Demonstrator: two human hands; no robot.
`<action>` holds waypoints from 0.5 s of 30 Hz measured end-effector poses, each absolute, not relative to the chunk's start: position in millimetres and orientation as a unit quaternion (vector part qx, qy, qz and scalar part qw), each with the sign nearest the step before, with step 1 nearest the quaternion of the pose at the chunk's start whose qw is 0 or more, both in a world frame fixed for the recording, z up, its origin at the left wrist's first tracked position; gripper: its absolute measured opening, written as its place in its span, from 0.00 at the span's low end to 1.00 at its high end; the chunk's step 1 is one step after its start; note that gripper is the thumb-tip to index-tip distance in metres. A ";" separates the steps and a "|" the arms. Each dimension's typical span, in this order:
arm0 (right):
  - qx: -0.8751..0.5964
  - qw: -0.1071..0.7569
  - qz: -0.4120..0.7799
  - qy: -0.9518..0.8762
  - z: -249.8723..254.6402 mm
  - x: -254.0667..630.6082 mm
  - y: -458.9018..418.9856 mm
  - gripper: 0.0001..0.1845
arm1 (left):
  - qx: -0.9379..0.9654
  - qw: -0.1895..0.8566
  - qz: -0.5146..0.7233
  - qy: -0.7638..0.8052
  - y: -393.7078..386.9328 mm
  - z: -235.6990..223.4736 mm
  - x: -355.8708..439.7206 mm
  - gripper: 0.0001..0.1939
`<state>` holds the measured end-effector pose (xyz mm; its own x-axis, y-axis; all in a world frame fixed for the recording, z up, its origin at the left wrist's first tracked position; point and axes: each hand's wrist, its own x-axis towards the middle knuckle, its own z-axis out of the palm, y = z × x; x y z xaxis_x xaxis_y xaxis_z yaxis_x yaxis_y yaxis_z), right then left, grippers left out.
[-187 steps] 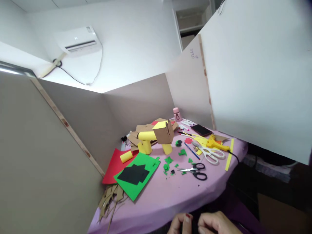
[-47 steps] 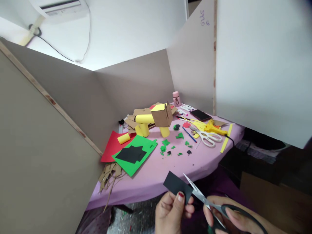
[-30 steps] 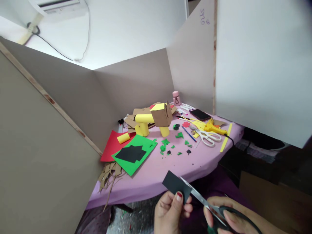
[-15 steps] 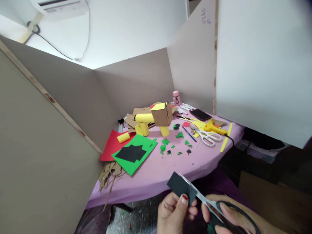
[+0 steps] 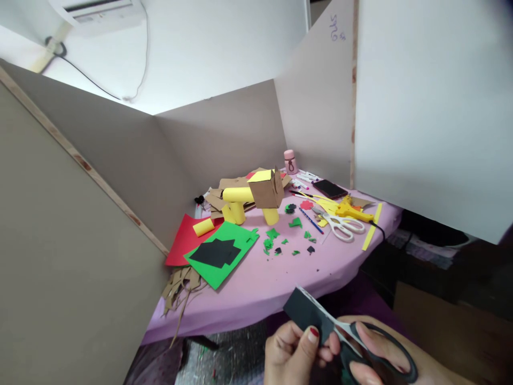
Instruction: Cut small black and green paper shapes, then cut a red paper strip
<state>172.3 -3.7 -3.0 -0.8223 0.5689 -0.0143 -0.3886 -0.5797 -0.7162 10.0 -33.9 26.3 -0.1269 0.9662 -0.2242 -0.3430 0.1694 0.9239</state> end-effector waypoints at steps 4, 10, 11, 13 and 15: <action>-0.139 0.293 0.872 -0.366 5.6 167.2 -1.1 0.24 | 0.311 0.577 0.560 0.507 -30.9 25.4 10.2 0.20; -0.211 0.326 0.857 -0.339 7.4 162.5 0.4 0.25 | 0.303 0.589 0.551 0.508 -27.2 18.2 11.3 0.20; -0.223 0.337 0.848 -0.343 7.5 163.2 1.0 0.25 | 0.300 0.591 0.550 0.509 -26.1 14.2 10.8 0.20; -0.257 0.349 0.820 -0.373 8.0 165.5 6.8 0.27 | 0.288 0.586 0.554 0.517 -22.0 5.1 7.6 0.21; -0.329 0.345 0.734 -0.484 8.5 168.3 22.3 0.27 | 0.277 0.561 0.565 0.538 -13.9 -2.5 1.3 0.22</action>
<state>168.3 22.3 8.5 -0.5459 0.8245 -0.1494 -0.1866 -0.2934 -0.9376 1.3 -13.9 -2.5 -0.2177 0.9319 -0.2901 -0.3360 0.2075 0.9187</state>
